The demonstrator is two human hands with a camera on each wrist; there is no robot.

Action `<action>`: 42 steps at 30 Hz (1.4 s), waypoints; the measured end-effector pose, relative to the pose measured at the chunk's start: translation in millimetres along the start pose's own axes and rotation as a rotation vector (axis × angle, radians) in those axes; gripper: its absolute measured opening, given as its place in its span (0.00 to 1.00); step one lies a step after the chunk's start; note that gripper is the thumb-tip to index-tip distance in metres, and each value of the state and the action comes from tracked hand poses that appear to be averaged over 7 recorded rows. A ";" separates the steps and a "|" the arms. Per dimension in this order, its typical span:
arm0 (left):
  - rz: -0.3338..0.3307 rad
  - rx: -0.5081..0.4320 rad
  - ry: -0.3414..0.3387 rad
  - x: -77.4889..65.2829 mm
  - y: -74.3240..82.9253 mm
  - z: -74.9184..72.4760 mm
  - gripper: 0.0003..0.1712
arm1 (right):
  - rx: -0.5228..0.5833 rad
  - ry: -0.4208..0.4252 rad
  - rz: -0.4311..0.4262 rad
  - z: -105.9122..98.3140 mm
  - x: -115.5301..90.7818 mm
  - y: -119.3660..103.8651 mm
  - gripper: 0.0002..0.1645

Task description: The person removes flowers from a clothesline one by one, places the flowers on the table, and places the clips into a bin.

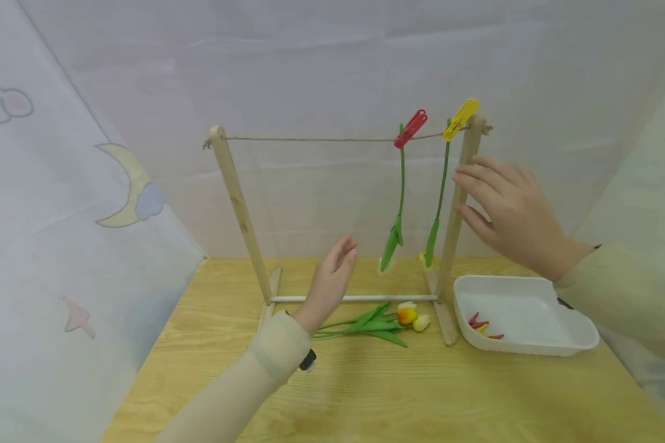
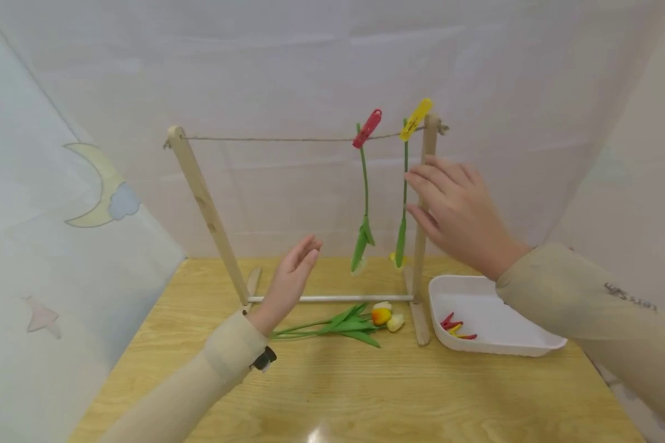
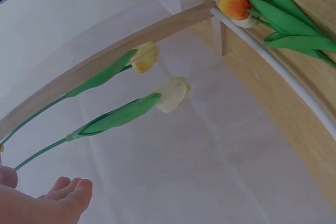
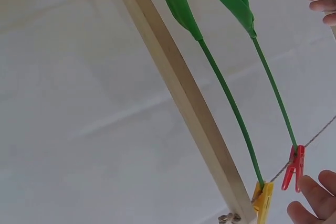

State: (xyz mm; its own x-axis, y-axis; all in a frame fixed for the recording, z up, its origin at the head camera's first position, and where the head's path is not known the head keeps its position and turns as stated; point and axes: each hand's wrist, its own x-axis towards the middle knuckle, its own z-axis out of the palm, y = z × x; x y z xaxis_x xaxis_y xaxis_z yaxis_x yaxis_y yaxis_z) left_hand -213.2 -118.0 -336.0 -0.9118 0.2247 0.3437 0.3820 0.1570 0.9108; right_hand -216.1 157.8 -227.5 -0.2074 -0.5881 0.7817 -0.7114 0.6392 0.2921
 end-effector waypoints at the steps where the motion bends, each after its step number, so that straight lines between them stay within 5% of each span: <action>1: 0.014 0.000 0.002 0.9 1.5 -0.1 0.28 | -0.002 -0.002 -0.004 -0.3 3.5 0.3 0.25; 14: 0.051 0.026 -0.032 9.8 14.5 3.0 0.28 | -0.110 -0.002 -0.092 -5.3 39.1 8.3 0.27; 29: 0.066 0.087 -0.058 29.7 29.1 8.8 0.28 | -0.259 -0.175 -0.052 -9.3 96.2 28.0 0.24; 42: 0.014 0.154 -0.097 52.5 47.3 23.3 0.31 | -0.199 -0.616 0.228 -7.8 127.8 42.7 0.27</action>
State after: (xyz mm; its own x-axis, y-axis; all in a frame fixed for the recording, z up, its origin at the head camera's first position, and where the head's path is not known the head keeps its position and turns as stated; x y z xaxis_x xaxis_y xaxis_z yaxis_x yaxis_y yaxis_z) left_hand -239.5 -76.4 -280.1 -0.8901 0.3190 0.3257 0.4202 0.2970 0.8575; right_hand -267.8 113.8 -110.8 -0.7234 -0.5647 0.3972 -0.4796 0.8249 0.2993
